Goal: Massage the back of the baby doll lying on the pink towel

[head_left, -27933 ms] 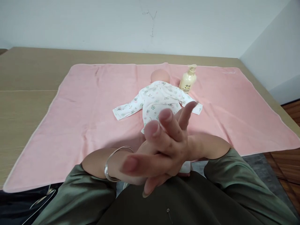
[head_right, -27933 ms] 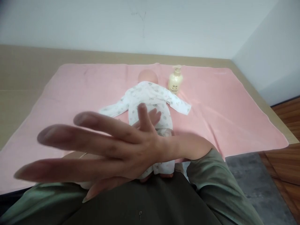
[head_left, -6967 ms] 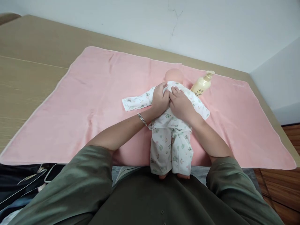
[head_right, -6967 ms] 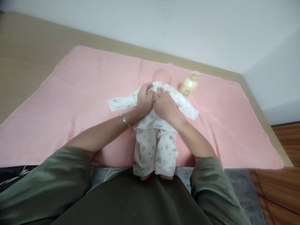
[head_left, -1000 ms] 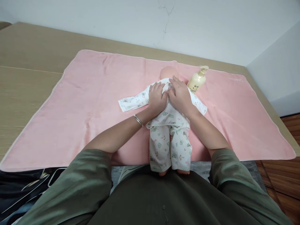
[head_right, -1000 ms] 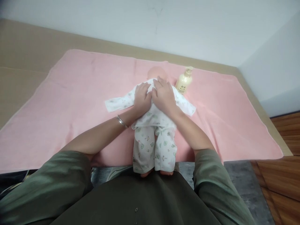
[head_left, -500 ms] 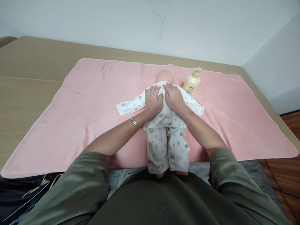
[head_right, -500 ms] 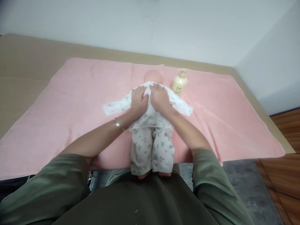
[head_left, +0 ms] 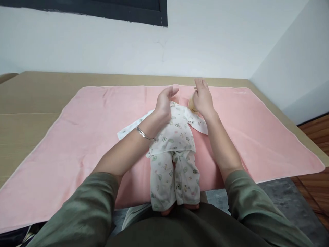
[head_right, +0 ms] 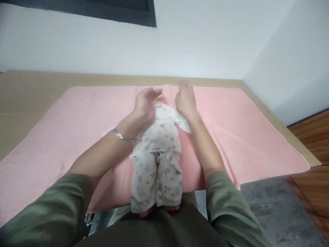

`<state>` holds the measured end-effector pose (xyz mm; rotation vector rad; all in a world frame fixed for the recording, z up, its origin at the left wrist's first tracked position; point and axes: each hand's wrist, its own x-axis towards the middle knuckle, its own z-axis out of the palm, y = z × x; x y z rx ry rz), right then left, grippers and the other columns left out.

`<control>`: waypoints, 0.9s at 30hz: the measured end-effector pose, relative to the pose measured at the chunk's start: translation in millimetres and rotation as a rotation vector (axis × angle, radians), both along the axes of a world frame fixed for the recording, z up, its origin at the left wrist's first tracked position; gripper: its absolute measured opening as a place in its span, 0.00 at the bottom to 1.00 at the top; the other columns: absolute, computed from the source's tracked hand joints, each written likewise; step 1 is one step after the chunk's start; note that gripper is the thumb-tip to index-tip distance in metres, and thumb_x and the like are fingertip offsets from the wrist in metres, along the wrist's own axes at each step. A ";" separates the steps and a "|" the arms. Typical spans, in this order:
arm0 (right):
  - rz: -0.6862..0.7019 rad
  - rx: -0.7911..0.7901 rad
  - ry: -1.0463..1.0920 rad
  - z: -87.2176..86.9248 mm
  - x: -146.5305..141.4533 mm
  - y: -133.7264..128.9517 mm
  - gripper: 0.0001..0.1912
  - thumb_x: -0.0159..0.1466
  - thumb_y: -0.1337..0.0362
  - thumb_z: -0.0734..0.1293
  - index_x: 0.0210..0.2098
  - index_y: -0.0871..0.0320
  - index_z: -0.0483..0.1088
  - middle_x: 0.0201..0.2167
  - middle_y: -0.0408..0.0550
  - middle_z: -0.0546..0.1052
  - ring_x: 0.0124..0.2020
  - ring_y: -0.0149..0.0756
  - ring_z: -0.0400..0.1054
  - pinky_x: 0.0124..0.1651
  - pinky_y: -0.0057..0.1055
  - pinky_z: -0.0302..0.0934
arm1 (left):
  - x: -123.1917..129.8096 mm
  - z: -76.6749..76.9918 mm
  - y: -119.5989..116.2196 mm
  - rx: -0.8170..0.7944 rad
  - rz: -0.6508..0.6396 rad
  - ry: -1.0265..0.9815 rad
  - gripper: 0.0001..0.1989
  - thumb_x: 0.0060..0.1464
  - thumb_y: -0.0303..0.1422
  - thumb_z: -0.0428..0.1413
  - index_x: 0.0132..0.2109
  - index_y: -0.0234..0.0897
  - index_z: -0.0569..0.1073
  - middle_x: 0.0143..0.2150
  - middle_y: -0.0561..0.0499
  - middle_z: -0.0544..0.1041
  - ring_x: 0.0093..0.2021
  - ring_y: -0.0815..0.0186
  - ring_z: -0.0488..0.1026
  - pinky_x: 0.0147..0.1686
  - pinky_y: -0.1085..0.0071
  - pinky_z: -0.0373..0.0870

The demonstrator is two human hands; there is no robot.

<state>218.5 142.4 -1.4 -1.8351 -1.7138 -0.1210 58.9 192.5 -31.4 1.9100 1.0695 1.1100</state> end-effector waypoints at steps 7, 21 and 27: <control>0.016 -0.091 -0.158 7.3 -1.2 1.7 0.22 0.68 0.73 0.50 0.49 0.64 0.71 0.52 0.57 0.76 0.58 0.45 0.67 0.71 0.50 0.47 | 37.5 11.0 34.9 -0.126 -0.073 -0.071 0.29 0.71 0.38 0.27 0.63 0.38 0.65 0.62 0.44 0.73 0.64 0.59 0.70 0.60 0.55 0.73; -0.082 -0.138 -0.094 11.3 -1.2 7.6 0.31 0.75 0.57 0.41 0.47 0.62 0.72 0.50 0.59 0.76 0.59 0.51 0.67 0.65 0.59 0.51 | 12.7 -6.7 -18.2 -0.080 -0.304 0.129 0.37 0.68 0.38 0.18 0.65 0.33 0.65 0.54 0.40 0.78 0.60 0.61 0.74 0.54 0.60 0.78; 0.093 -0.072 -0.046 22.2 -39.2 -20.6 0.29 0.75 0.55 0.43 0.65 0.61 0.58 0.70 0.58 0.58 0.72 0.48 0.50 0.72 0.65 0.28 | -32.1 31.3 -67.8 -0.169 -0.407 0.112 0.38 0.68 0.39 0.18 0.65 0.36 0.64 0.55 0.41 0.77 0.65 0.59 0.70 0.54 0.62 0.78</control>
